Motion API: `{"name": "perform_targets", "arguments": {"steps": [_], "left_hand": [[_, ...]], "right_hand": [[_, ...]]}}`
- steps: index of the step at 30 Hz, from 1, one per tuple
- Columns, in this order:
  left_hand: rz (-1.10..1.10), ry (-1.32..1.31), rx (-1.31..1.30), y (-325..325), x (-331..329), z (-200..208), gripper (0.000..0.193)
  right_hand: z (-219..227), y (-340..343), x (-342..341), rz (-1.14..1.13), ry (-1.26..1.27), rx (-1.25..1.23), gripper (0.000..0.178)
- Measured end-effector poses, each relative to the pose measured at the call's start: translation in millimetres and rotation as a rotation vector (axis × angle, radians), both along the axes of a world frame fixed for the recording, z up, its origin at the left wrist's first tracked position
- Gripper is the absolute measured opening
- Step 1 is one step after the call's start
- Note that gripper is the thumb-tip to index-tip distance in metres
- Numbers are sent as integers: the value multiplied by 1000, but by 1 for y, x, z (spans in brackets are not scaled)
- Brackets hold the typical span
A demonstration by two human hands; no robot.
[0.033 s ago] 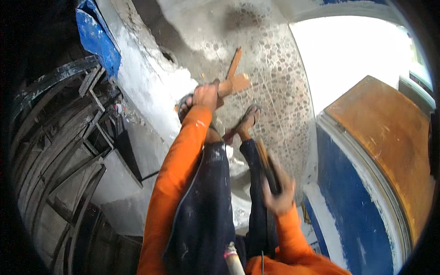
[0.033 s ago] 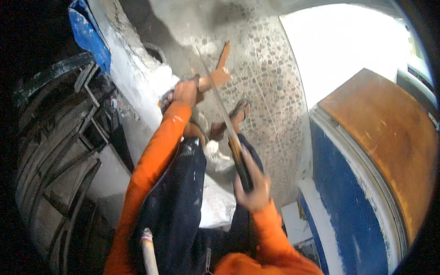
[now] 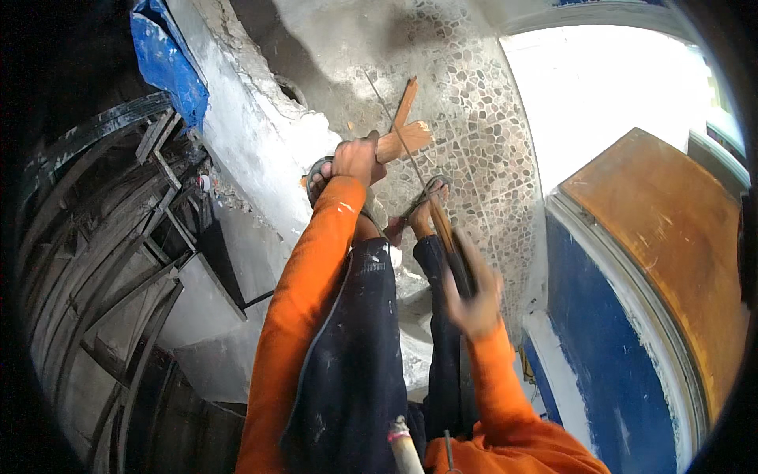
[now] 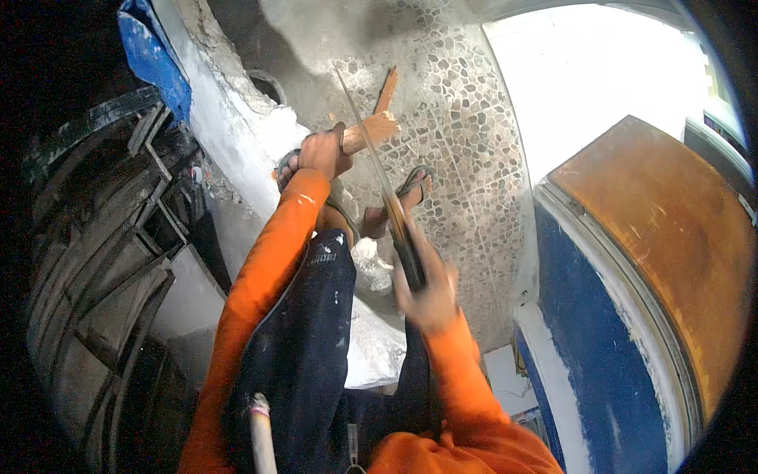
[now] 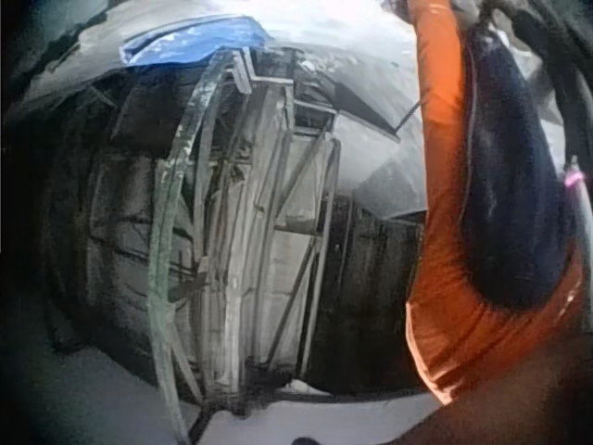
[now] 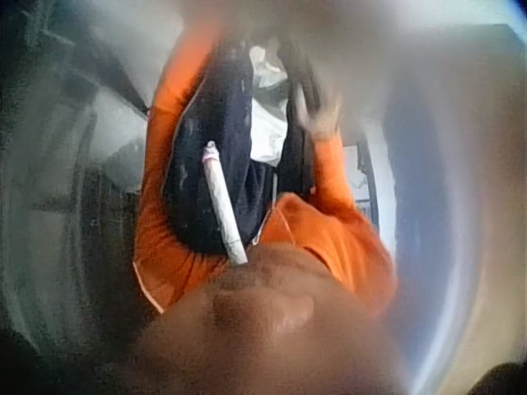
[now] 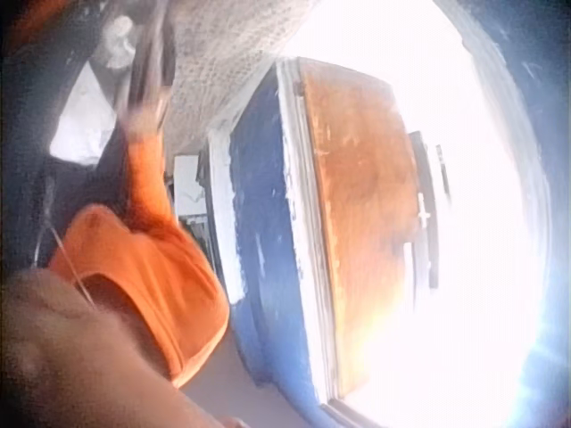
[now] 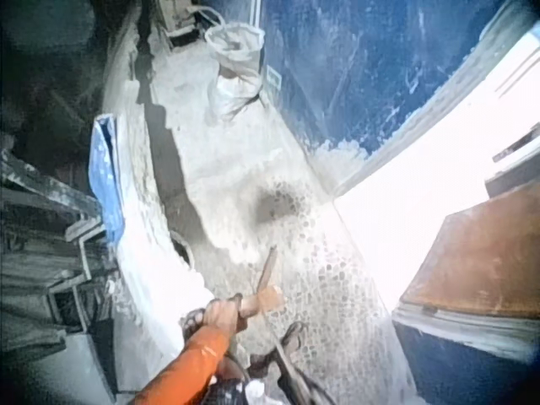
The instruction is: The person carries a wooden plank and a hand saw into a cluttered room, places the plank on the floor, and saws it into smaller pieces. The person adjusts the plank and continues cutting until several pieces are separated.
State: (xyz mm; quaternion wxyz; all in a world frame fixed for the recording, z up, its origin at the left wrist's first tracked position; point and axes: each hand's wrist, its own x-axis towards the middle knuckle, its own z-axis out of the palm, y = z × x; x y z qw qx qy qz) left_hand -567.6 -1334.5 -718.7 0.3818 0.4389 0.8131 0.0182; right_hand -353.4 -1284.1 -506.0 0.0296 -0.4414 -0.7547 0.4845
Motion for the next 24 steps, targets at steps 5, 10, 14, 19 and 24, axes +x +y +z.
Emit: {"name": "perform_targets", "arguments": {"steps": [5, 10, 14, 19, 24], "left_hand": [[0, 3, 57, 22, -16, -3, 32], [4, 38, 130, 0, -11, -10, 30], [-10, 32, 98, 25, -3, -10, 31], [-9, 1, 73, 5, -13, -3, 35], [-1, 7, 119, 19, -8, -7, 34]], "right_hand": [[-21, 15, -20, -113, 39, -41, 52], [24, -18, 26, -10, -2, 2, 53], [-67, 40, -51, -24, 44, 106, 53], [40, -29, 40, -19, -48, -13, 52], [-52, 17, -18, -59, -5, 27, 48]]}}
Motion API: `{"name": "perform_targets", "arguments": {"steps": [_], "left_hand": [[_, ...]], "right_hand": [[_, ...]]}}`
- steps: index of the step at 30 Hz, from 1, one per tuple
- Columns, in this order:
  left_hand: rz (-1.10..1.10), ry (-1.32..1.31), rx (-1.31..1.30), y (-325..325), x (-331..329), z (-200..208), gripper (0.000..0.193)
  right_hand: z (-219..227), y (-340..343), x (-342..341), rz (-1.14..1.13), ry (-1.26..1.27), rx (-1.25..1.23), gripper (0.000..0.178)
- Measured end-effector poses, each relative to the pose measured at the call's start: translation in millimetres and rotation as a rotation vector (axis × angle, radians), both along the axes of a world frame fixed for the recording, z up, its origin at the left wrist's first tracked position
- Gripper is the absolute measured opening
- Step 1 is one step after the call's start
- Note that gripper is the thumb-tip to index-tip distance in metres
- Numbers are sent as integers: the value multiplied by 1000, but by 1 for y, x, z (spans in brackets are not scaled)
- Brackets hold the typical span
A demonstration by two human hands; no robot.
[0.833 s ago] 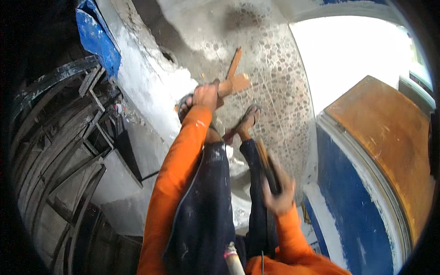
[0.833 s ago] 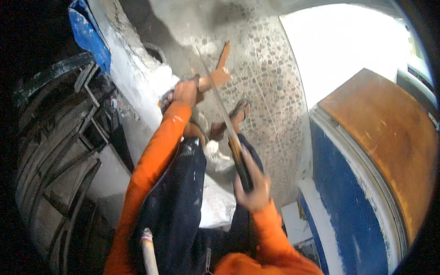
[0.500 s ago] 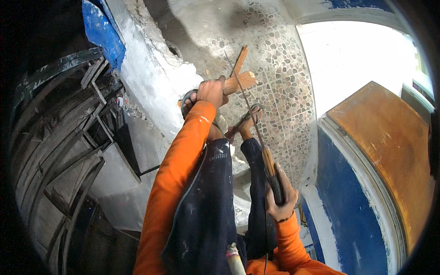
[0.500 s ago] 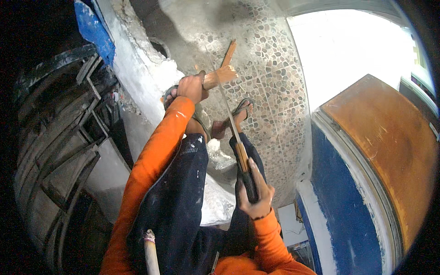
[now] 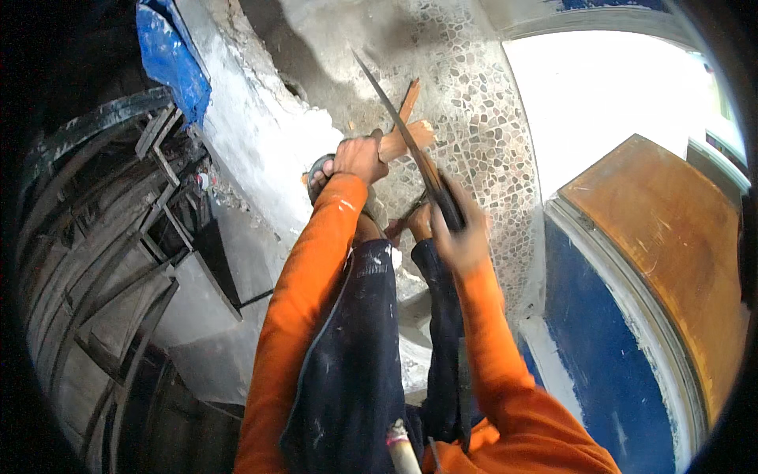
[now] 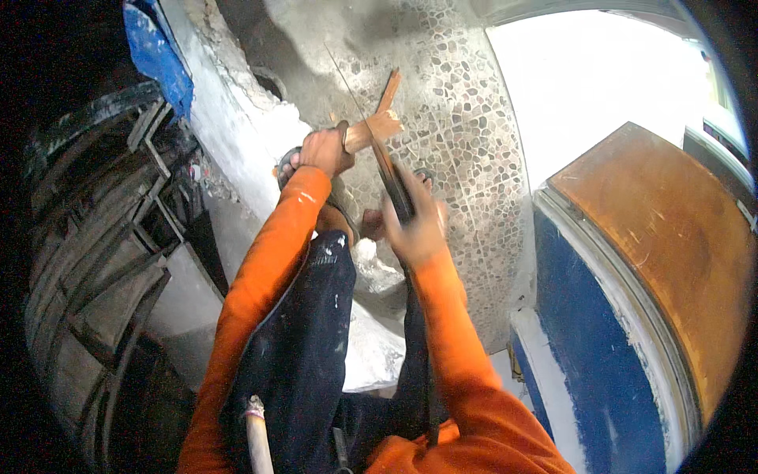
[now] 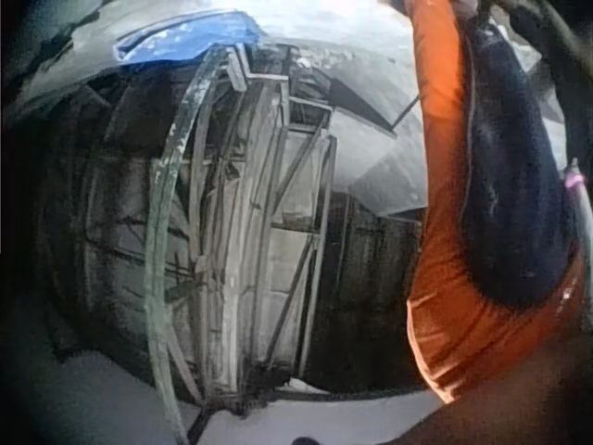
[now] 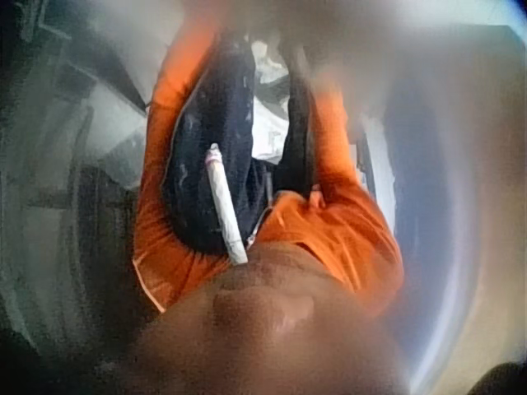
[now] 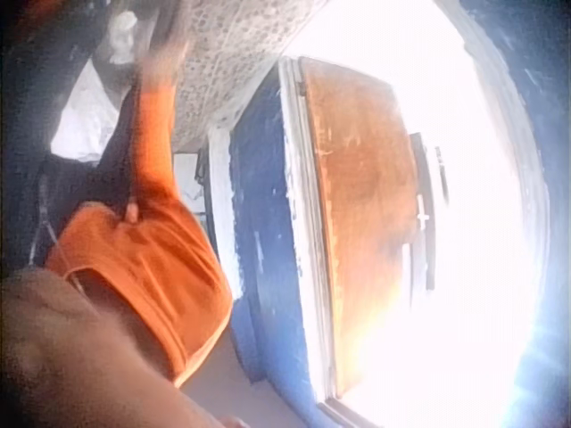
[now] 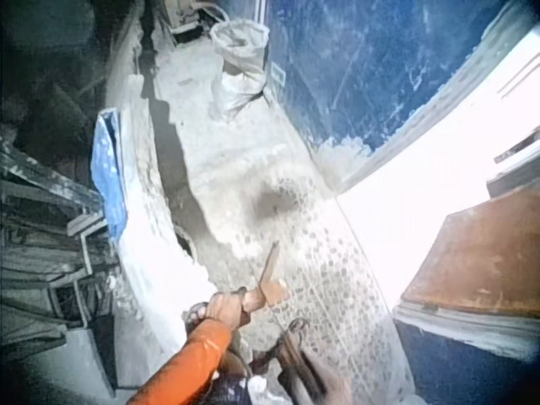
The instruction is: The person carries a wooden plank and a hand saw into a cluttered room, places the plank on the floor, and saws it into smaller pieces. The person adjusts the plank and continues cutting until several pieces are separated.
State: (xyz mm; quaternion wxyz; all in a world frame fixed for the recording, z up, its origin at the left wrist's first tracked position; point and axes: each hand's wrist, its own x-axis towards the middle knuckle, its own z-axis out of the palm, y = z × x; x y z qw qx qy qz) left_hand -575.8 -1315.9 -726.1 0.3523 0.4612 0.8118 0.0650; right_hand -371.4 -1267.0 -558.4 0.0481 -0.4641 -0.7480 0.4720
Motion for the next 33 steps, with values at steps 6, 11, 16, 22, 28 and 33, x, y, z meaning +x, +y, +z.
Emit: {"name": "perform_targets", "arguments": {"steps": [6, 11, 16, 22, 28, 33], "left_hand": [[8, -6, -63, -14, -3, 1, 34], [31, 22, -5, -7, 2, -4, 38], [25, 30, 14, -7, -8, -4, 35], [25, 0, 22, -7, 3, 0, 32], [1, 21, -40, -14, 4, -1, 39], [3, 30, -21, -13, -1, -6, 40]], "right_hand": [[99, -39, 63, 97, -114, -65, 52], [16, 12, -9, -18, -36, -104, 51], [64, -19, 37, 24, 9, -47, 51], [-2, -10, 13, -37, 73, -35, 48], [50, -38, 79, -37, -62, -92, 55], [83, -52, 124, -141, -106, -153, 53]]}}
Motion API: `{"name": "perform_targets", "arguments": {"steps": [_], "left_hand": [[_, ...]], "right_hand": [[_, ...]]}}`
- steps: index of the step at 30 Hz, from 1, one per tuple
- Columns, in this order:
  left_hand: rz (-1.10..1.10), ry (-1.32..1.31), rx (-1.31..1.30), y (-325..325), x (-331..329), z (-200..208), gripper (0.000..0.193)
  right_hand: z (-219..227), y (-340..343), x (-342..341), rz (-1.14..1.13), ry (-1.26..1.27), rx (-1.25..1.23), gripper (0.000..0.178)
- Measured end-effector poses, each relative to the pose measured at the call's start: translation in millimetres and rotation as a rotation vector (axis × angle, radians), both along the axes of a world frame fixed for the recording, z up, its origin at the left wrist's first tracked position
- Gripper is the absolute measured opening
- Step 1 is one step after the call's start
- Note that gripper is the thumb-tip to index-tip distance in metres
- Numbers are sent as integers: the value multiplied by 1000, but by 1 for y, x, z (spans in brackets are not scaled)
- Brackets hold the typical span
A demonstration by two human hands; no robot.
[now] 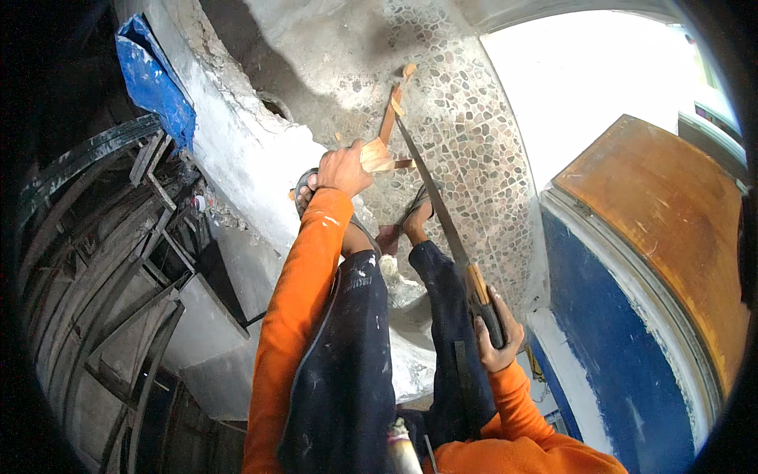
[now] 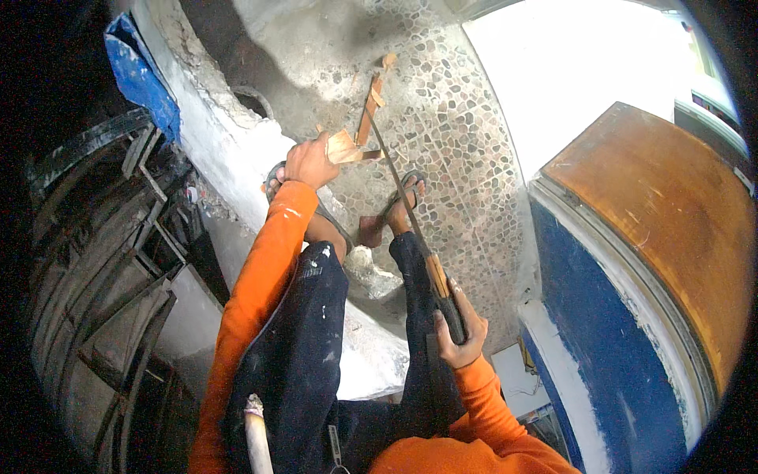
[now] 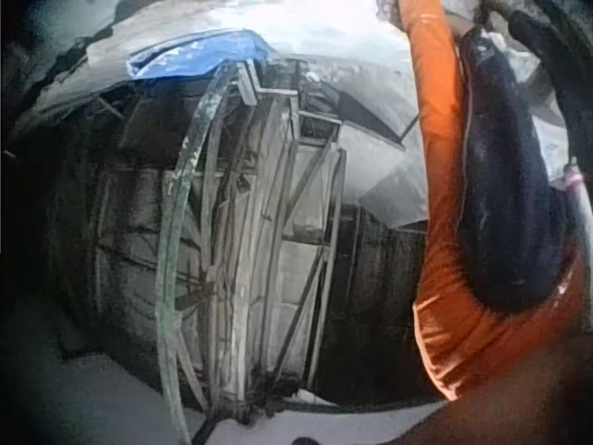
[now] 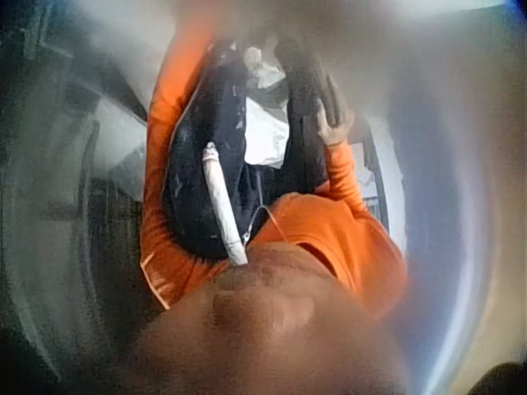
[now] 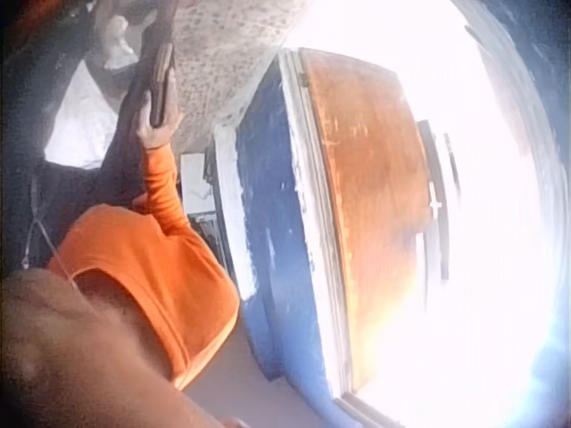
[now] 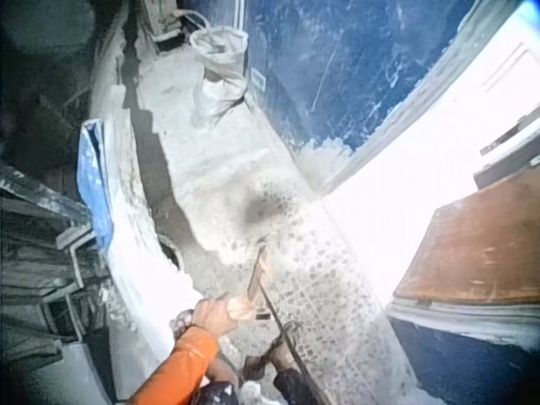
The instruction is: The person carries a wooden plank and a hand saw into a cluttered room, places the plank on the floor, and saws it into smaller pieces. The person adjusts the plank and continues cutting until several pieces are separated.
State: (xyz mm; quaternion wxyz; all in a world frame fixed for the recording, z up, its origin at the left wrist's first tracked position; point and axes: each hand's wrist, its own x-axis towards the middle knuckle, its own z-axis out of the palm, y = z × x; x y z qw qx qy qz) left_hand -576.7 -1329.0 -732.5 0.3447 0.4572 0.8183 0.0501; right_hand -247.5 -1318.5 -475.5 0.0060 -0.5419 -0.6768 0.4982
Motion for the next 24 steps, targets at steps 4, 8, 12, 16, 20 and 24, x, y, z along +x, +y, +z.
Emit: {"name": "perform_targets", "arguments": {"steps": [4, 8, 12, 16, 20, 24], "left_hand": [[17, -72, -51, 10, 6, 12, 40], [-213, 73, 345, 3, 16, 14, 45], [-407, 226, 205, 24, 32, 10, 49], [-625, 302, -48, 35, 32, -8, 43], [-531, 109, -79, 57, 35, 10, 36], [-614, 148, -306, 59, 31, 6, 34]], "right_hand": [[-36, 16, -11, -15, 71, 208, 51], [-50, 40, -36, -144, 119, 213, 51], [-47, 47, -33, -203, 131, 251, 49], [-43, 48, -20, -160, 131, 221, 49], [-51, 44, 8, -202, 82, 181, 49], [-52, 44, 14, -220, 65, 127, 50]]}}
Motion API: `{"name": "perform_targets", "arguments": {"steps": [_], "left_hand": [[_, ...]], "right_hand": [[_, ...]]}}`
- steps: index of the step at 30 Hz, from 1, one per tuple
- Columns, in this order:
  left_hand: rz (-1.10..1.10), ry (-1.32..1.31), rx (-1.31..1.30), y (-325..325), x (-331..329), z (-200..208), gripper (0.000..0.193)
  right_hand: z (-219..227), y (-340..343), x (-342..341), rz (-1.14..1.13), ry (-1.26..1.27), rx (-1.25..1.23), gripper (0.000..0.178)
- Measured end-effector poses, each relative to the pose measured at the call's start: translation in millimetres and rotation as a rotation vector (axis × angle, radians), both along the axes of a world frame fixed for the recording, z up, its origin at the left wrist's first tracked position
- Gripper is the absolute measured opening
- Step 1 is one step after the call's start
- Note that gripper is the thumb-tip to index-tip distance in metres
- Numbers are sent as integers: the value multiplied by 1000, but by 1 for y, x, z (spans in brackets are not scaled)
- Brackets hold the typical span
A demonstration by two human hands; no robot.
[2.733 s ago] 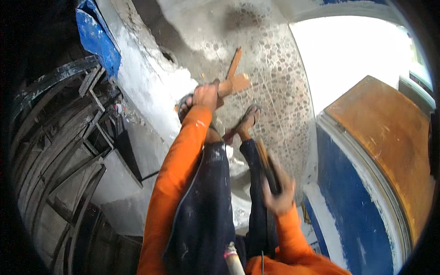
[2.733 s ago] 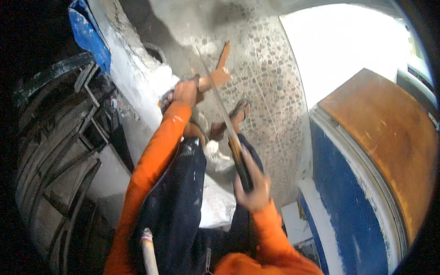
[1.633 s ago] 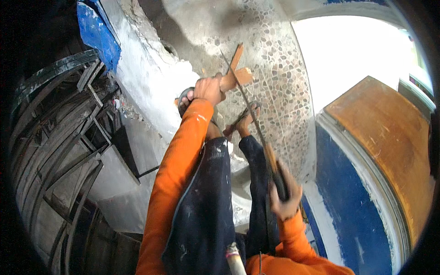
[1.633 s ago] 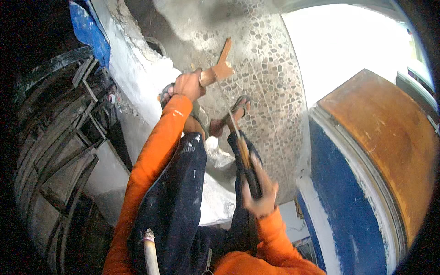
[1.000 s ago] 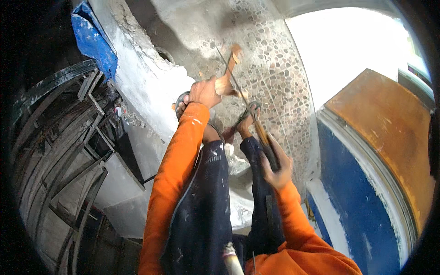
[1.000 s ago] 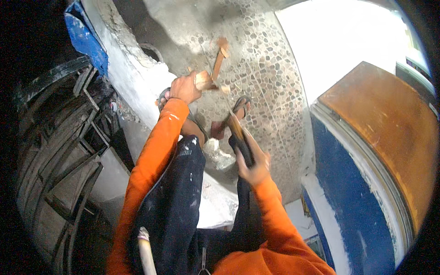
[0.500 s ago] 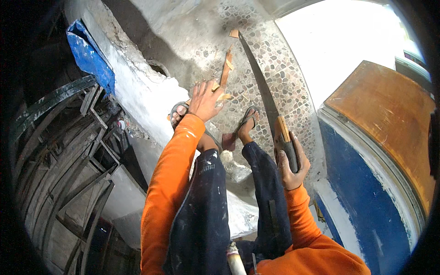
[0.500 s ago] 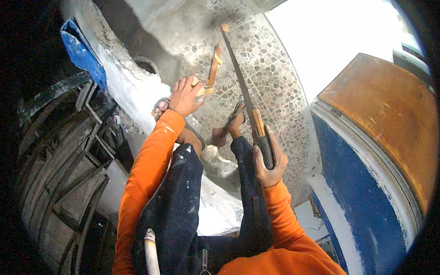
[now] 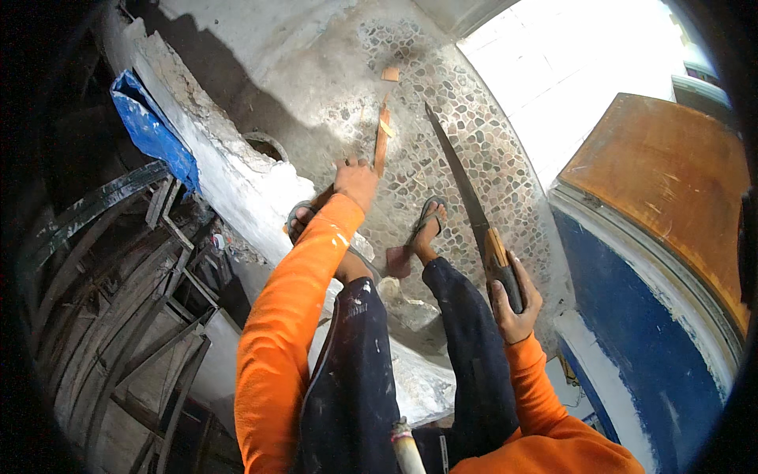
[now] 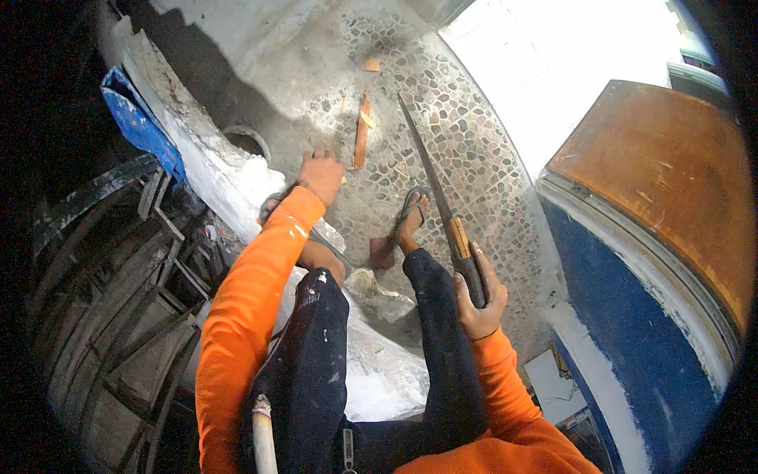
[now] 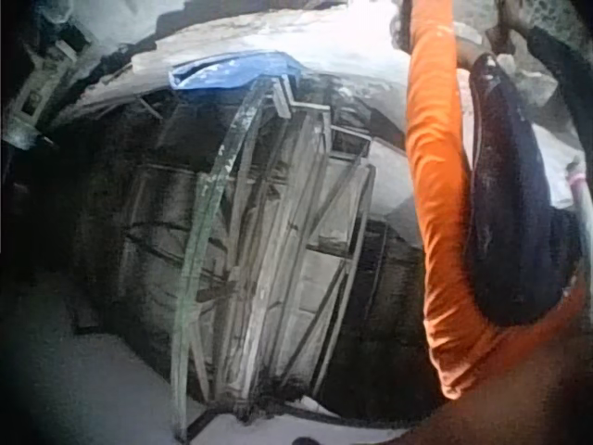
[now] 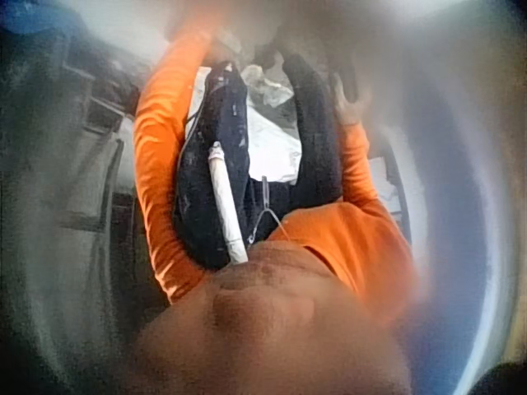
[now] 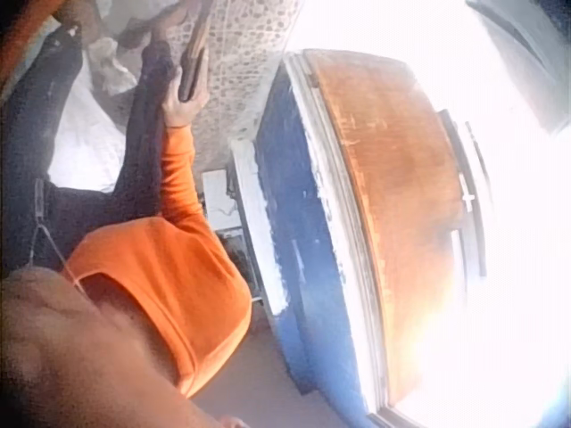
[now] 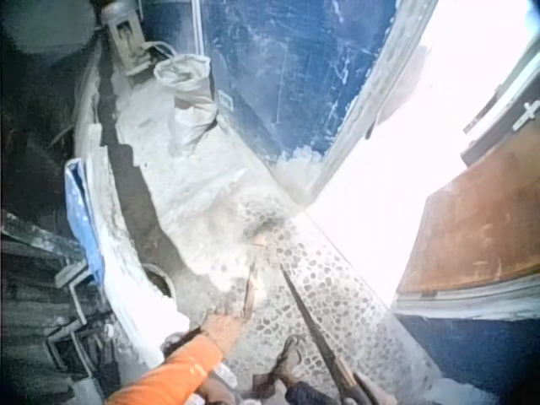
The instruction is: The person carries a wooden plank and a hand saw into a cluttered room, places the plank on the floor, and saws it into smaller pieces. The person adjusts the plank and continues cutting until several pieces are separated.
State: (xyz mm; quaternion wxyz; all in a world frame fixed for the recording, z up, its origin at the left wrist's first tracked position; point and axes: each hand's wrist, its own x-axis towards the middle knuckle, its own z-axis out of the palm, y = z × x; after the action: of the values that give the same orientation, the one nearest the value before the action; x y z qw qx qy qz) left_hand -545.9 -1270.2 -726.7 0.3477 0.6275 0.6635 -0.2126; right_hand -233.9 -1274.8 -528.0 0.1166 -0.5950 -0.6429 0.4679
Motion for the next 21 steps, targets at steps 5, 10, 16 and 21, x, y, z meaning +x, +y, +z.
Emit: {"name": "perform_targets", "arguments": {"steps": [5, 10, 16, 21], "left_hand": [[169, -331, -83, 30, -40, 8, 36], [375, -484, 119, 30, -114, 38, 30], [937, -747, 572, 9, -190, 125, 28], [1549, -701, 606, -47, -162, 112, 33]], "right_hand": [[-5, 3, 10, -17, 37, 13, 50], [-8, 6, 9, -46, 74, 2, 51], [-10, 14, 9, 7, 109, 105, 50], [-15, 25, -9, -12, 195, 85, 50]]}}
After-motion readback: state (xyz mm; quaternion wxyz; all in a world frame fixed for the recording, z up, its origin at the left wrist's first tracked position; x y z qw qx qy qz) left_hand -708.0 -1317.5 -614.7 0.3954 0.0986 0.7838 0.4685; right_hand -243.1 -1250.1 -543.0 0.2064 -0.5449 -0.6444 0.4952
